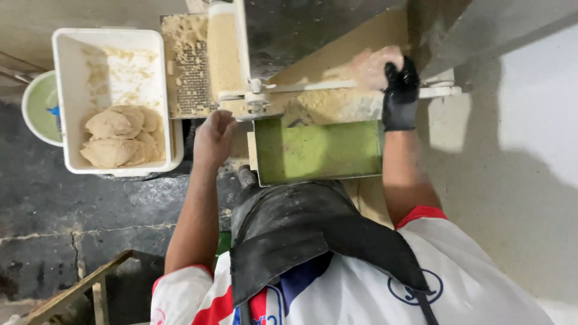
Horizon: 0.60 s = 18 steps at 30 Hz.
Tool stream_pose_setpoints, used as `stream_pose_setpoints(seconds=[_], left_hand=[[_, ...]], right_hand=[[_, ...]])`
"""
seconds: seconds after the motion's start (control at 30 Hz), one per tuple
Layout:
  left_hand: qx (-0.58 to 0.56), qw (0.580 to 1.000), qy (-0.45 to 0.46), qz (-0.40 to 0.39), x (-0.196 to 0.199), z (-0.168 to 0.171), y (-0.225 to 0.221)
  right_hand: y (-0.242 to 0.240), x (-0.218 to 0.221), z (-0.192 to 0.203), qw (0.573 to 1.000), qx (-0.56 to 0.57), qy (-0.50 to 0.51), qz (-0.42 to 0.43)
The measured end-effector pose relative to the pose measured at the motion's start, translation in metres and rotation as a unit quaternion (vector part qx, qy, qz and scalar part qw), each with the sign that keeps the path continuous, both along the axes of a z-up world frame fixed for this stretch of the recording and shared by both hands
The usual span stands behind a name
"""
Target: A worker breads chicken cutlets by dipping them in a liquid wash and feeding them into a breading machine.
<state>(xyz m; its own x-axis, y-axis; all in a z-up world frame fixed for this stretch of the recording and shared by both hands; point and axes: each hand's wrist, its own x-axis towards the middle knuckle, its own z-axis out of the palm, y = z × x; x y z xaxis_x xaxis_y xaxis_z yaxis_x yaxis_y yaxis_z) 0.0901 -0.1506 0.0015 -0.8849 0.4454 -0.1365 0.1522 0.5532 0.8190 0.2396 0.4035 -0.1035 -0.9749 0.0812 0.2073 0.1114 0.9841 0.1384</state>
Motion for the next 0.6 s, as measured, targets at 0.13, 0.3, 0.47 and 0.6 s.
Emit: stream_pose_setpoints(seconds=[0.13,0.3,0.47,0.6], left_hand=[[0.013,0.996,0.061,0.067,-0.076,-0.025,0.024],[0.022,0.993,0.048,0.107,-0.156,-0.089,0.078],[-0.156,0.981,-0.024,0.112,-0.19,-0.112,0.114],[-0.173,0.976,-0.06,0.12,-0.209,-0.123,0.115]], right_hand=[[-0.048,-0.069,0.075,0.808,-0.473,0.339,-0.089],[-0.187,-0.065,0.085,0.941,-0.216,0.261,0.016],[-0.267,0.036,-0.044,0.884,-0.459,-0.045,0.074],[-0.218,0.067,-0.15,0.913,-0.355,-0.199,-0.037]])
